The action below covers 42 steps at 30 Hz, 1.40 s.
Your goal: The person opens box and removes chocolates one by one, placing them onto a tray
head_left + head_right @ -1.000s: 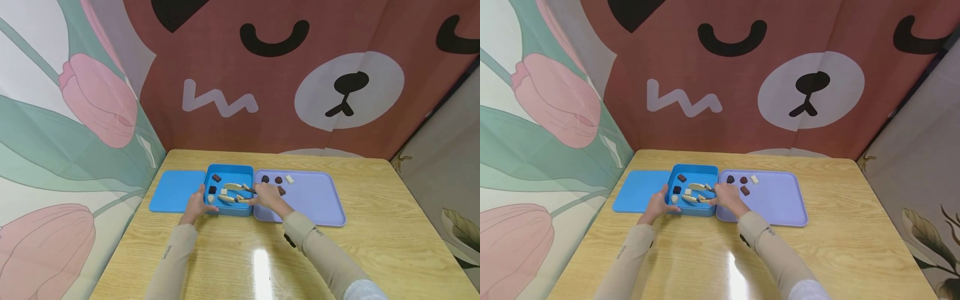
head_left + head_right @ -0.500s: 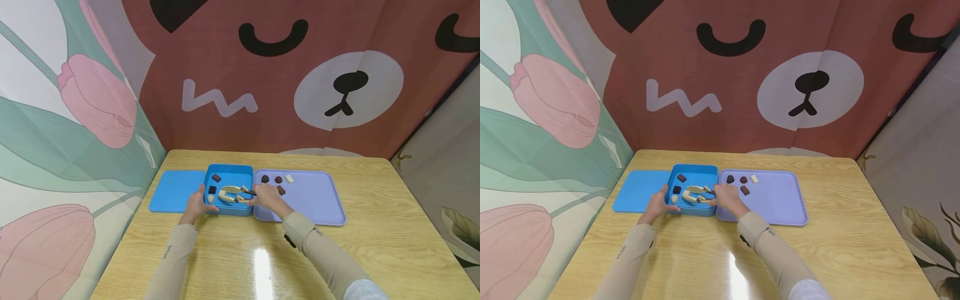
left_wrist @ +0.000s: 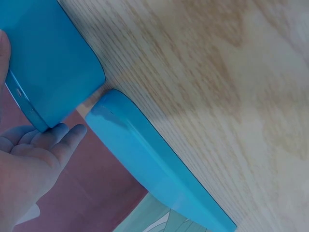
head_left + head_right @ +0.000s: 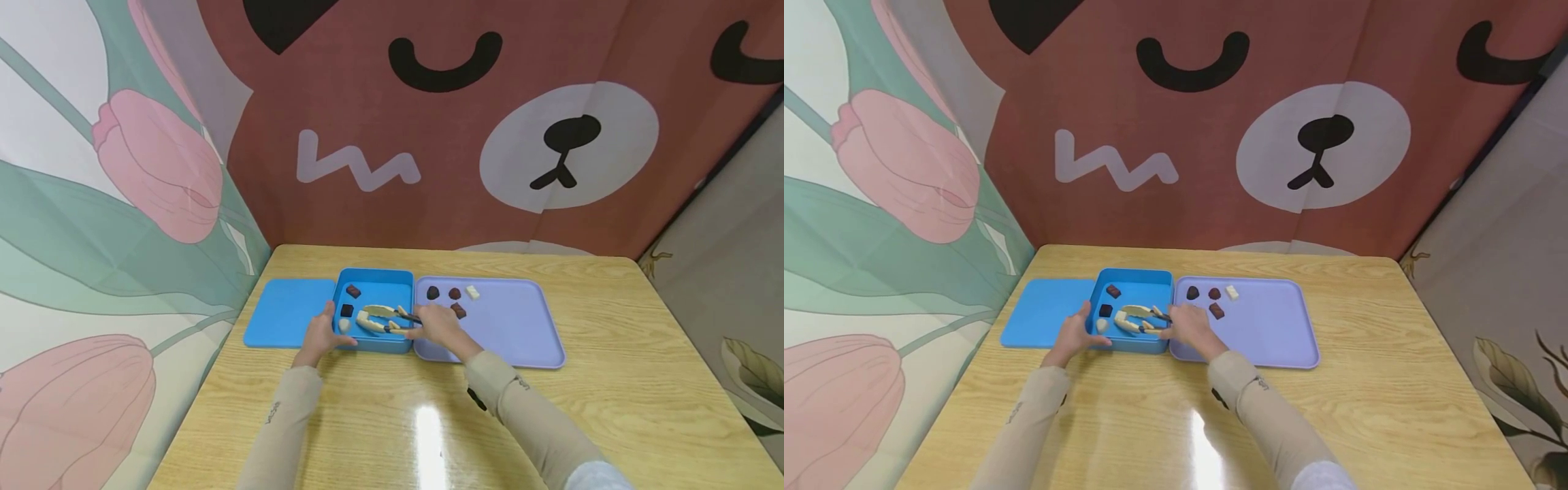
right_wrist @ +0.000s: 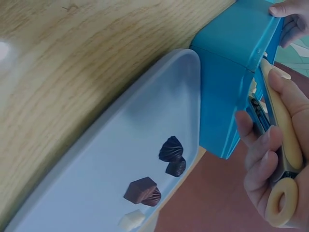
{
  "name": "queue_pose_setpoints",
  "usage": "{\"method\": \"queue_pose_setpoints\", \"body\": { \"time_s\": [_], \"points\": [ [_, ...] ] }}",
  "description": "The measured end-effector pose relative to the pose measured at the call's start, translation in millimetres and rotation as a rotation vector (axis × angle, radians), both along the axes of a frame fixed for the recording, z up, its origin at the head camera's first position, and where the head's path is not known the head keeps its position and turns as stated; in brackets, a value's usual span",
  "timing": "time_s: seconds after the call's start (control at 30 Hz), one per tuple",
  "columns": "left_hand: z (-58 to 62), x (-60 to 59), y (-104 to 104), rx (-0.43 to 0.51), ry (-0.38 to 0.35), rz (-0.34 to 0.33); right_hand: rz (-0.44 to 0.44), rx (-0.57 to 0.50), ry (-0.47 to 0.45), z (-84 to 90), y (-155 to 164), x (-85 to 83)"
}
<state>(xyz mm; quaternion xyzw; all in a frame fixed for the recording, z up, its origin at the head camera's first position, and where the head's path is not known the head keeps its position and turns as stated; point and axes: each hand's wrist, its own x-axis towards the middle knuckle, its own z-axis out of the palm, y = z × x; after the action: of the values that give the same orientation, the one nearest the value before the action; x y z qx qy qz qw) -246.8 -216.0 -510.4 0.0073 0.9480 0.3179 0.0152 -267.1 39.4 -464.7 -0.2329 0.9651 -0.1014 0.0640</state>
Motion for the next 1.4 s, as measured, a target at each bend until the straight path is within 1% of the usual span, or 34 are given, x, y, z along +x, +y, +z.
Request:
{"method": "queue_pose_setpoints", "body": {
  "time_s": [0.43, 0.73, 0.83, 1.03, 1.17, 1.4],
  "points": [
    [0.2, 0.3, 0.0, -0.006, 0.014, -0.009, 0.023, -0.003, 0.079, -8.6, 4.2, 2.6],
    [-0.3, 1.0, -0.2, 0.0, 0.004, -0.006, 0.041, -0.021, 0.133, -11.3, 4.9, 4.4],
    [-0.5, 1.0, -0.3, 0.004, 0.005, -0.005, 0.041, -0.023, 0.135, -11.6, 4.8, 3.8],
    [-0.8, 0.4, 0.3, 0.005, 0.008, -0.008, 0.035, -0.029, 0.11, -10.1, 5.7, 4.2],
    [-0.8, 0.1, 0.8, 0.002, -0.004, -0.005, 0.034, -0.036, 0.112, -7.9, 7.5, 5.7],
    [-0.4, 0.0, 1.1, -0.004, -0.012, 0.005, -0.007, -0.056, 0.07, -5.9, 10.8, 7.1]
  ]
}}
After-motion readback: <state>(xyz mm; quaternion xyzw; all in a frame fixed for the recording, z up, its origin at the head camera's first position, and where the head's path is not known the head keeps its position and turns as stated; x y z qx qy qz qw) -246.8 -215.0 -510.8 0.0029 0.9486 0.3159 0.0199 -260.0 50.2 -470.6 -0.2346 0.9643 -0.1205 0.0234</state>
